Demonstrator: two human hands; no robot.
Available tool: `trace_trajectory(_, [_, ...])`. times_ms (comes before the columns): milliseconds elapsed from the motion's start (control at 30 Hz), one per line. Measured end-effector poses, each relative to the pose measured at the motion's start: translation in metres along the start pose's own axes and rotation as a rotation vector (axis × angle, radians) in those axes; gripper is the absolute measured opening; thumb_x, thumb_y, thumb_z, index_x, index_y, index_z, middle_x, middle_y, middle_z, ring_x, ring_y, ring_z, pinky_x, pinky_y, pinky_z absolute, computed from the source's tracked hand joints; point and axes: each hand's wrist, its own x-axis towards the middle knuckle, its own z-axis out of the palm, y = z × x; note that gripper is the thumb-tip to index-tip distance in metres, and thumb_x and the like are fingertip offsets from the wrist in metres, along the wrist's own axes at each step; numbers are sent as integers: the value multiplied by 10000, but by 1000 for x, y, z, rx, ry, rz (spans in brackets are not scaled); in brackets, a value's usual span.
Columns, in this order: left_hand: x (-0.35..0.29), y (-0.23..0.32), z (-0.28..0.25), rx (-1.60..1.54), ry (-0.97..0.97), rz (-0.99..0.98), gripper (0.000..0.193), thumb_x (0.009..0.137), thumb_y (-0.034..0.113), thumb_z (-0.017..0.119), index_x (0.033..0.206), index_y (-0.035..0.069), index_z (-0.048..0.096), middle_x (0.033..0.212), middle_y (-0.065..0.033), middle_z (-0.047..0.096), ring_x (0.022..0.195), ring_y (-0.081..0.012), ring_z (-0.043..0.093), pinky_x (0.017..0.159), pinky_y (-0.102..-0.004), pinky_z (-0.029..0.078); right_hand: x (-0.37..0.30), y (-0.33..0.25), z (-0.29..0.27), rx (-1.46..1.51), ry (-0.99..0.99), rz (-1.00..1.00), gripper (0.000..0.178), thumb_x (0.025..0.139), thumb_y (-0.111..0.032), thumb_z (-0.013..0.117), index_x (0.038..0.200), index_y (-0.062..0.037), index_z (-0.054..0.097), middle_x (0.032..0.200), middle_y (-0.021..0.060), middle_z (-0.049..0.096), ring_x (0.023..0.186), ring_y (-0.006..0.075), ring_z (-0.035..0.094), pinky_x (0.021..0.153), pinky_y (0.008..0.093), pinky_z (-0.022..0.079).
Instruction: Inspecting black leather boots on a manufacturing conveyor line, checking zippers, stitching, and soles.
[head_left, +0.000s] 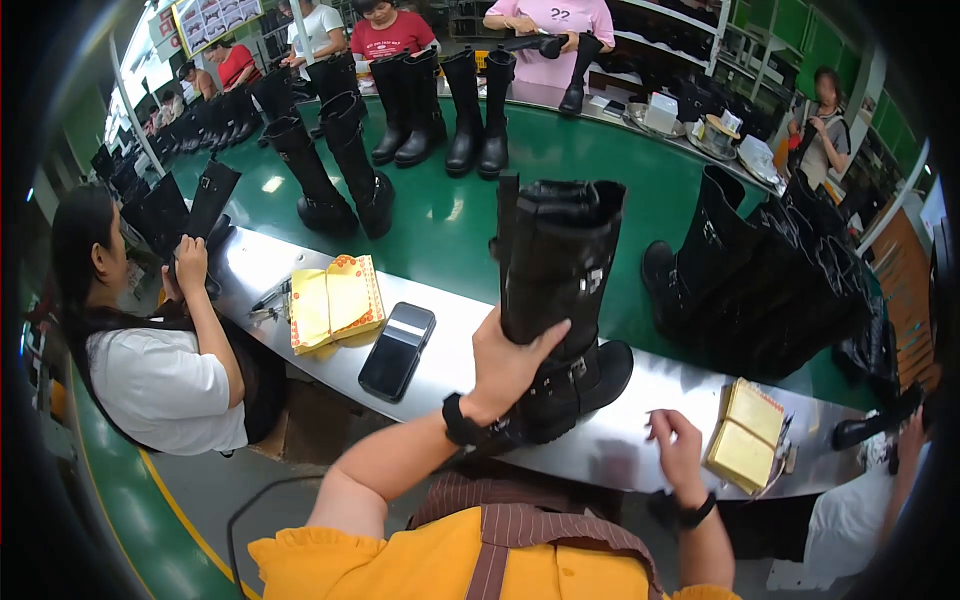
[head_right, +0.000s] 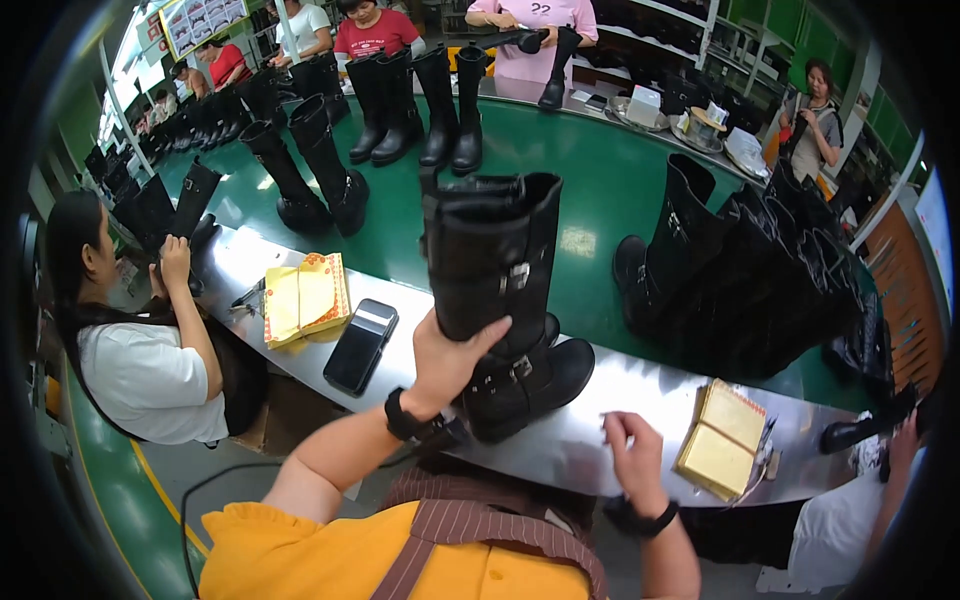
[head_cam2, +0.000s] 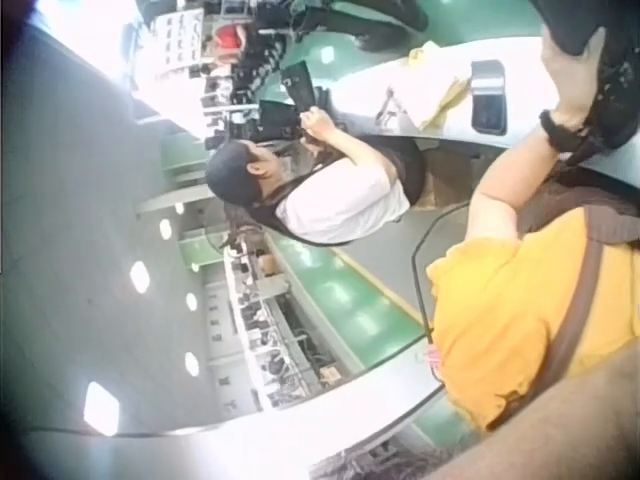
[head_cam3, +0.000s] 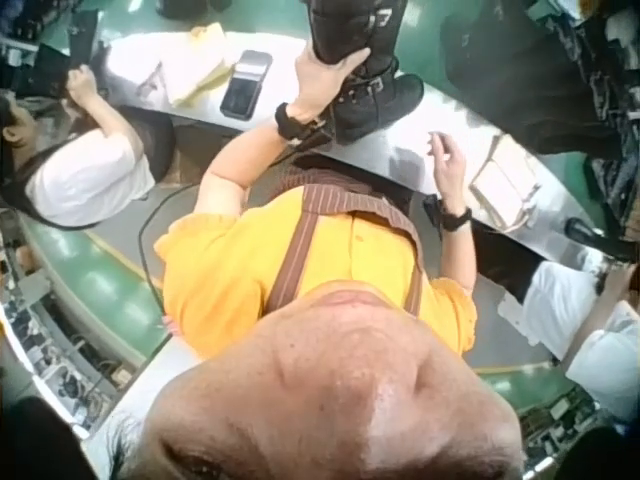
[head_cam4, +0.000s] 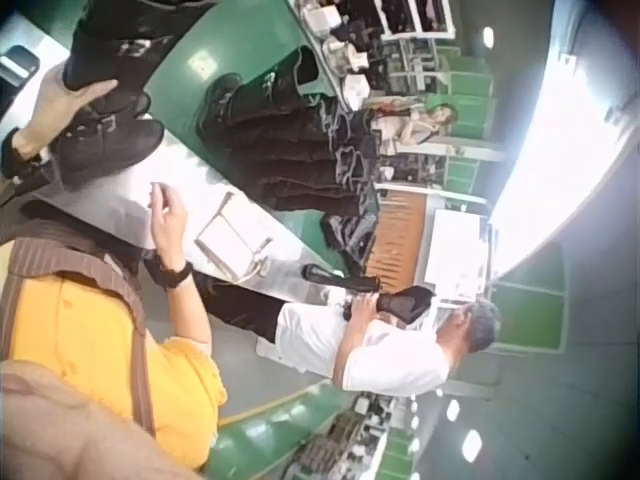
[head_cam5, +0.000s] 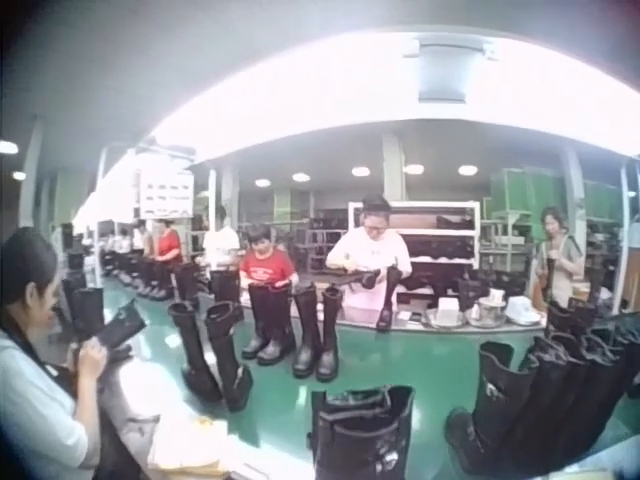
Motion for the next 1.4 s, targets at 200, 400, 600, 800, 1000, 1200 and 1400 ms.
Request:
trace_trajectory(200, [189,-46,98,-55,193,284,386,713,182,846,972,-14,639,907,-160,700,850,-279,689,764,-350,527,-52,72,16,-480,363,-212,122,858,-110,668,772,-50,605,666,89,524,592,278,496,586,399,370])
trace_trajectory(400, [366,-129,181,382,375,102,466,641,242,838,1023,35,669,1005,-173,698,951,-356,672,837,-426,538,-38,55,20,-606,344,-189,113,769,-78,759,793,-82,649,660,50,587,556,239,533,572,359,423])
trace_trajectory(600, [423,-203,198,651,303,80,427,737,286,771,1061,45,630,1062,-168,658,1009,-356,639,862,-441,525,-32,63,18,-603,410,-285,164,746,-84,780,695,-131,631,552,6,518,485,193,487,519,340,366])
trace_trajectory(800, [411,-188,173,720,218,-45,722,694,408,825,1178,3,475,1196,-190,553,1156,-363,544,941,-474,485,-33,62,18,-598,386,-288,148,759,-94,767,708,-126,632,577,11,543,502,194,504,524,331,365])
trace_trajectory(1000, [366,-194,130,795,32,-164,873,710,437,809,1370,38,401,1314,-202,505,1230,-365,509,1014,-464,447,-36,52,18,-600,374,-283,118,822,-111,708,740,-104,624,616,27,533,539,226,498,551,356,373])
trace_trajectory(1200, [332,-214,74,977,-248,-363,468,732,357,796,1042,19,706,1087,-188,693,1073,-326,647,925,-393,511,-42,60,22,-615,374,-275,137,830,-119,691,744,-77,593,608,46,491,544,253,463,565,380,358])
trace_trajectory(1400, [318,-217,35,879,-341,-471,480,743,297,781,1119,14,684,1201,-190,652,1156,-335,607,983,-390,495,-46,69,22,-620,348,-218,137,800,-111,689,724,-86,578,612,32,513,550,242,492,577,370,357])
